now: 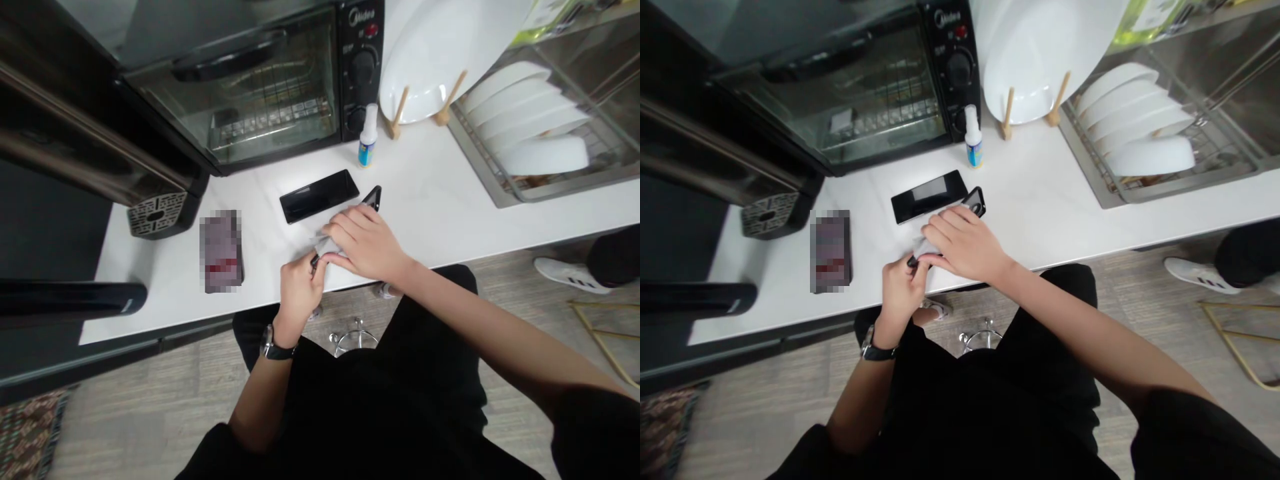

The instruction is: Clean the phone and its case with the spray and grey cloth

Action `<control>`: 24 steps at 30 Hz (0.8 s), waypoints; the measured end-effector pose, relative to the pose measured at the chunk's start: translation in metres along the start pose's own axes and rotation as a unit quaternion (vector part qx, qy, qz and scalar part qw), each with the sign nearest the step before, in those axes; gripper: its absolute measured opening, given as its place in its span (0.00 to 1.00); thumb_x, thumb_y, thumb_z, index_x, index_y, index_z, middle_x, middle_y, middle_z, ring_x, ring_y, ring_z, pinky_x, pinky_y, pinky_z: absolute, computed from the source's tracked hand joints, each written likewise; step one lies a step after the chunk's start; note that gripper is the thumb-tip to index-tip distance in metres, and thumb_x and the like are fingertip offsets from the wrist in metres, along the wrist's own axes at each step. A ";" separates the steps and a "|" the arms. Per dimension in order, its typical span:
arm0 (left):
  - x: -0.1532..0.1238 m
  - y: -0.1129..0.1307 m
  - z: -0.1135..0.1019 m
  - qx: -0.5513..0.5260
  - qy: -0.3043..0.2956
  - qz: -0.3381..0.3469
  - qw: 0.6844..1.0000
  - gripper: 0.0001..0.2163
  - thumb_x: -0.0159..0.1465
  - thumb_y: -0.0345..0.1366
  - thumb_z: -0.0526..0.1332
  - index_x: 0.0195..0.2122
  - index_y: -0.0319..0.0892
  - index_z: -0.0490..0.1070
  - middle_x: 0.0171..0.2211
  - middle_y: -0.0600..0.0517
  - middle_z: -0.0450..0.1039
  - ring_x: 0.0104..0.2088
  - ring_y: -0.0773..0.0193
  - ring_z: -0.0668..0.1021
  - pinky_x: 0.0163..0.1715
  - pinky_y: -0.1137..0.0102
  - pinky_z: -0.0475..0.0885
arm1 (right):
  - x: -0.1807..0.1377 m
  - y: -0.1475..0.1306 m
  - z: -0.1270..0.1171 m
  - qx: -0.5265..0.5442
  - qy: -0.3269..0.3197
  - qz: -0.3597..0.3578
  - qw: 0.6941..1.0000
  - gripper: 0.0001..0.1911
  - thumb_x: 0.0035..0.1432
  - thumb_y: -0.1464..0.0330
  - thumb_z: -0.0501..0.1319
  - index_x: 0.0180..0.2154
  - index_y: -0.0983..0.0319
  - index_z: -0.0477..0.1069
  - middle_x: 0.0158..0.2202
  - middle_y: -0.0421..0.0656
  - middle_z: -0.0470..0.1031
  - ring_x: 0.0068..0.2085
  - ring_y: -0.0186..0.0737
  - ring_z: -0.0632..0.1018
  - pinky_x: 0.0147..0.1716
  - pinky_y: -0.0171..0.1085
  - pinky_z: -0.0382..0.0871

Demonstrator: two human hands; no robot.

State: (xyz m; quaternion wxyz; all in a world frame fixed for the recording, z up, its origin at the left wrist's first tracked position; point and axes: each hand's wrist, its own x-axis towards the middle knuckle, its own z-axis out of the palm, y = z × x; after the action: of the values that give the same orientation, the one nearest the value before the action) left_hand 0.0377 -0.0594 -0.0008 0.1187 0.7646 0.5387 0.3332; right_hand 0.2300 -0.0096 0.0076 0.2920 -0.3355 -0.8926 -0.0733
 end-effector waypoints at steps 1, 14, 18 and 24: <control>0.000 0.002 -0.001 -0.009 -0.005 -0.011 1.000 0.17 0.75 0.41 0.56 0.32 0.40 0.78 0.21 0.54 0.74 0.21 0.66 0.74 0.25 0.71 0.64 | 0.000 0.009 0.000 -0.004 0.004 0.008 1.000 0.31 0.75 0.45 0.45 0.49 0.62 0.74 0.45 0.49 0.78 0.47 0.52 0.71 0.52 0.50 0.63; 0.000 0.004 0.001 -0.042 -0.024 -0.055 0.997 0.15 0.76 0.42 0.58 0.47 0.40 0.83 0.31 0.50 0.83 0.27 0.63 0.80 0.32 0.71 0.71 | -0.001 0.023 -0.002 0.038 0.044 0.174 0.983 0.41 0.69 0.37 0.34 0.52 0.58 0.71 0.49 0.52 0.75 0.58 0.59 0.72 0.67 0.64 0.56; 0.000 0.001 0.003 -0.050 -0.025 -0.030 0.998 0.14 0.76 0.38 0.56 0.49 0.42 0.82 0.36 0.48 0.85 0.31 0.61 0.83 0.35 0.69 0.74 | 0.001 -0.016 0.004 0.039 0.074 0.209 0.974 0.43 0.68 0.34 0.36 0.53 0.60 0.70 0.51 0.54 0.75 0.65 0.62 0.69 0.72 0.67 0.50; -0.002 -0.016 0.015 -0.062 -0.055 -0.013 0.996 0.08 0.69 0.30 0.61 0.31 0.41 0.75 0.25 0.51 0.74 0.24 0.62 0.73 0.30 0.66 0.72 | 0.002 -0.083 0.019 0.060 0.062 0.182 0.980 0.45 0.67 0.34 0.44 0.57 0.65 0.70 0.56 0.58 0.75 0.68 0.62 0.68 0.74 0.65 0.48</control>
State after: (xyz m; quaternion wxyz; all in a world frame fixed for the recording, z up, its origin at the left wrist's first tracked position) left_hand 0.0346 -0.0521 -0.0212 0.1996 0.7660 0.5197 0.3214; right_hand 0.1663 -0.0651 -0.0015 0.3746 -0.4688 -0.7998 0.0137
